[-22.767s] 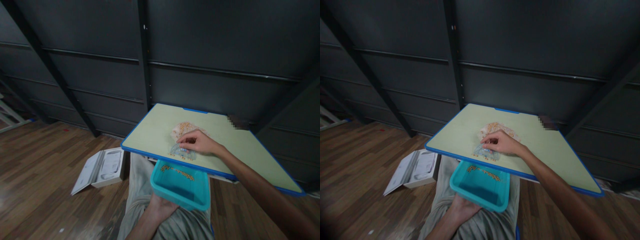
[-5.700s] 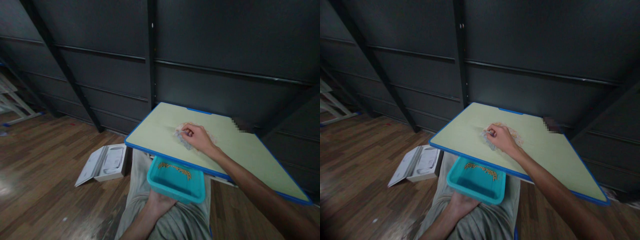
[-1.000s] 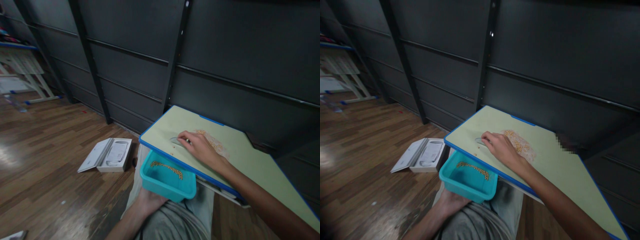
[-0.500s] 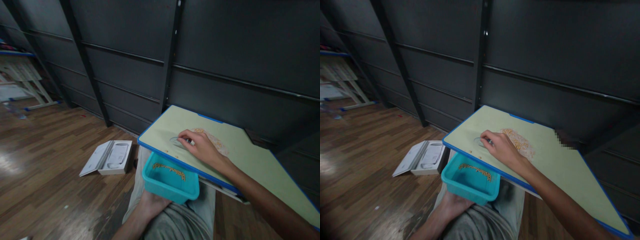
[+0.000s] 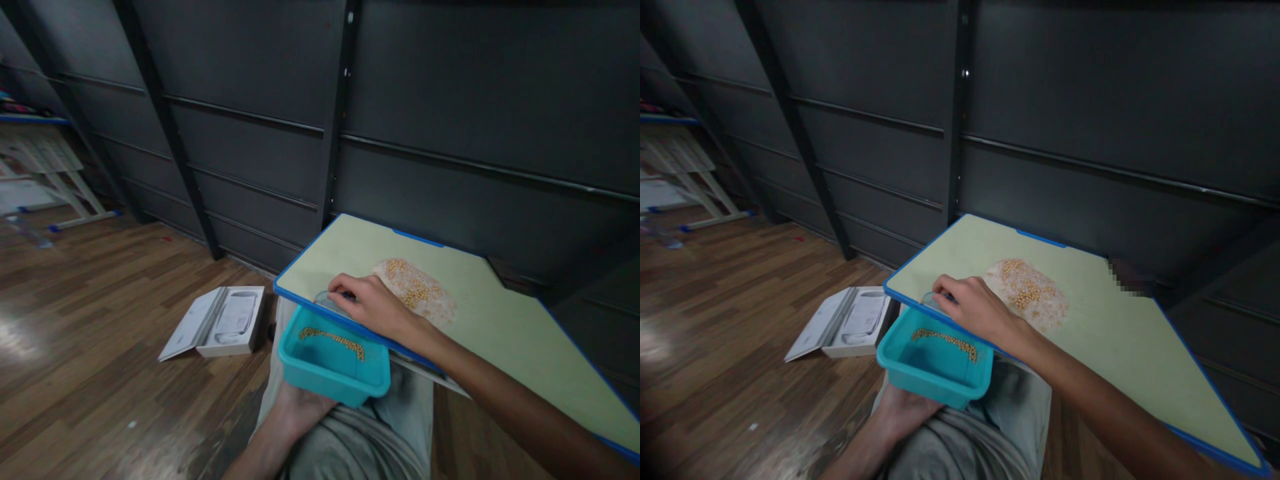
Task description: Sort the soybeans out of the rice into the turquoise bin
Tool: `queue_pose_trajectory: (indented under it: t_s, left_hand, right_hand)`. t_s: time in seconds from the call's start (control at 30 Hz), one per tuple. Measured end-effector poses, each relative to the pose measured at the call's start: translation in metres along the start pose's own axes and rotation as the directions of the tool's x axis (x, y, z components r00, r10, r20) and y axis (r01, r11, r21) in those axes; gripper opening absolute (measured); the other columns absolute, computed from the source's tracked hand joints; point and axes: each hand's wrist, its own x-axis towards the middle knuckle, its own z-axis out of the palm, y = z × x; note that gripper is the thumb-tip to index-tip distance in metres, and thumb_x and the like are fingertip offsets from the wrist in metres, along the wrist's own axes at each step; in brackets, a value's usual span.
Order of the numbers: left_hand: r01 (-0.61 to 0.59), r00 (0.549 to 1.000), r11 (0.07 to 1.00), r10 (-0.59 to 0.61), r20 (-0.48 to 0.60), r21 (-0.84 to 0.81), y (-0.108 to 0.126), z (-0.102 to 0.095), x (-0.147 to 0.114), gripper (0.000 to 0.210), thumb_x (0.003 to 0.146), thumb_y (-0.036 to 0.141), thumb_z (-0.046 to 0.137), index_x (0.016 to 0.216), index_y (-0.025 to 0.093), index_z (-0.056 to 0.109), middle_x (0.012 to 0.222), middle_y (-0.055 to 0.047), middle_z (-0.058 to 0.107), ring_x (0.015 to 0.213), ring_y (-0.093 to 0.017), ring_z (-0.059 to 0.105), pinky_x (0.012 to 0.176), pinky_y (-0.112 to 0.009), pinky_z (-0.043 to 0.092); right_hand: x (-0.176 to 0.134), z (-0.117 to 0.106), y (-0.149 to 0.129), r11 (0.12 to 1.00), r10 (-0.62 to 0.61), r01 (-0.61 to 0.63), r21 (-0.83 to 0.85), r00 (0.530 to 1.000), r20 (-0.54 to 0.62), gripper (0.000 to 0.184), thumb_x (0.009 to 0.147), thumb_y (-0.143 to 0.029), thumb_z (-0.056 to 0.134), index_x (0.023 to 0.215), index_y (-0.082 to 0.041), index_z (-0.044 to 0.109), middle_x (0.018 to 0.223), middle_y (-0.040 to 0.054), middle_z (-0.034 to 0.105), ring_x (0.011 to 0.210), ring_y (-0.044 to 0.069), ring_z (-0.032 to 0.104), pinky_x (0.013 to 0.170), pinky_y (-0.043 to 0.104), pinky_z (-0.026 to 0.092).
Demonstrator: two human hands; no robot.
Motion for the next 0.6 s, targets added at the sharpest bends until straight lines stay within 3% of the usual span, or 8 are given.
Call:
queue_pose_trajectory:
  t_s: [0.13,0.27,0.37,0.6]
  left_hand:
    - [-0.015,0.999,0.999,0.016,0.030,-0.045,0.013,-0.003,-0.001,0.052,0.119,0.053,0.066,0.155,0.021,0.084,0.153,-0.014,0.090,0.163,-0.039,0.071,0.148,-0.065,0.042]
    - [-0.021,0.999,0.993,0.016,-0.038,-0.119,0.016,-0.001,-0.004,0.064,0.117,0.054,0.067,0.170,0.020,0.071,0.162,-0.017,0.086,0.165,-0.043,0.069,0.147,-0.072,0.041]
    - [-0.002,0.996,0.993,-0.008,-0.085,-0.116,0.011,0.003,-0.005,0.062,0.116,0.056,0.067,0.167,0.020,0.073,0.157,-0.016,0.088,0.164,-0.043,0.070,0.146,-0.073,0.043]
    - [0.051,0.983,0.998,-0.056,-0.173,-0.031,-0.007,0.038,-0.004,0.060,0.108,0.064,0.082,0.150,0.022,0.084,0.146,-0.017,0.092,0.162,-0.046,0.071,0.143,-0.073,0.048]
  right_hand:
    - [0.001,-0.004,-0.002,0.999,0.022,-0.020,0.035,0.999,-0.041,0.013,0.116,-0.022,0.076,0.119,-0.028,0.087,0.113,0.0055,0.096,0.099,0.026,0.092,0.090,0.036,0.067]
    - [-0.003,-0.005,0.003,0.996,0.064,-0.059,0.061,0.994,-0.083,0.012,0.115,-0.021,0.075,0.117,-0.028,0.086,0.111,0.0069,0.097,0.098,0.027,0.092,0.090,0.038,0.069]
    - [-0.007,-0.003,0.004,0.993,0.063,-0.057,0.107,0.996,-0.060,0.012,0.114,-0.021,0.076,0.115,-0.027,0.086,0.110,0.0062,0.097,0.099,0.027,0.093,0.091,0.038,0.069]
    - [-0.016,-0.016,0.008,0.969,0.092,-0.064,0.237,0.990,-0.107,0.006,0.112,-0.026,0.079,0.113,-0.028,0.085,0.108,0.0044,0.095,0.098,0.025,0.091,0.089,0.036,0.069]
